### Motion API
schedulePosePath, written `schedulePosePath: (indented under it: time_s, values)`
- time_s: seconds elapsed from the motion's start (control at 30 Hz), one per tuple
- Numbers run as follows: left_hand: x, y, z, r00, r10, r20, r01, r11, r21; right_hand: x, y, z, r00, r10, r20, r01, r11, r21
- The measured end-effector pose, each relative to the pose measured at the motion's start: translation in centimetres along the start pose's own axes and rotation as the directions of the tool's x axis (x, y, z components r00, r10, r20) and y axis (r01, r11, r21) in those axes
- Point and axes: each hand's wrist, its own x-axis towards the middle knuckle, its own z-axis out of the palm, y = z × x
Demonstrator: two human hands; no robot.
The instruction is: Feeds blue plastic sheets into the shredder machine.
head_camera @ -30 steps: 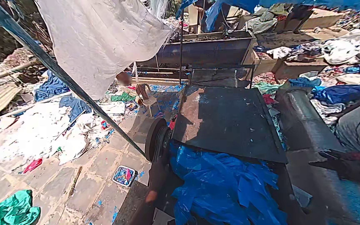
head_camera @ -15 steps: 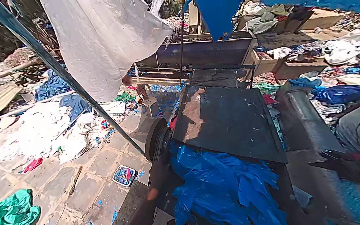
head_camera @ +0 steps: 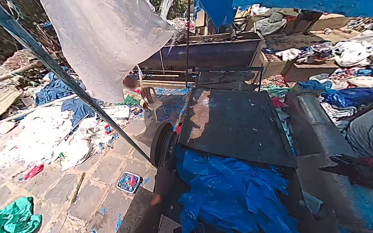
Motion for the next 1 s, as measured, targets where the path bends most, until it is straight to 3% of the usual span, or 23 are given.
schedulePosePath:
  time_s: [0.27,0.47,0.67,1.0]
  values:
    - [0.1,-0.1,0.1,1.000,0.013,-0.015,-0.013,1.000,-0.010,-0.2,-0.5,0.1,1.000,0.001,-0.015,-0.001,1.000,-0.020]
    - [0.0,0.0,0.0,1.000,0.003,-0.002,-0.003,1.000,0.004,-3.1,-3.8,-0.5,0.999,0.048,-0.004,-0.048,0.999,-0.015]
    - [0.8,-0.2,0.9,1.000,-0.024,-0.010,0.025,0.999,0.049,-0.6,-0.7,0.3,0.999,0.024,-0.040,-0.022,0.999,0.038]
    - [-0.1,0.4,-0.3,1.000,-0.022,0.004,0.022,1.000,-0.004,-0.2,-0.6,0.1,1.000,0.008,-0.015,-0.008,1.000,-0.010]
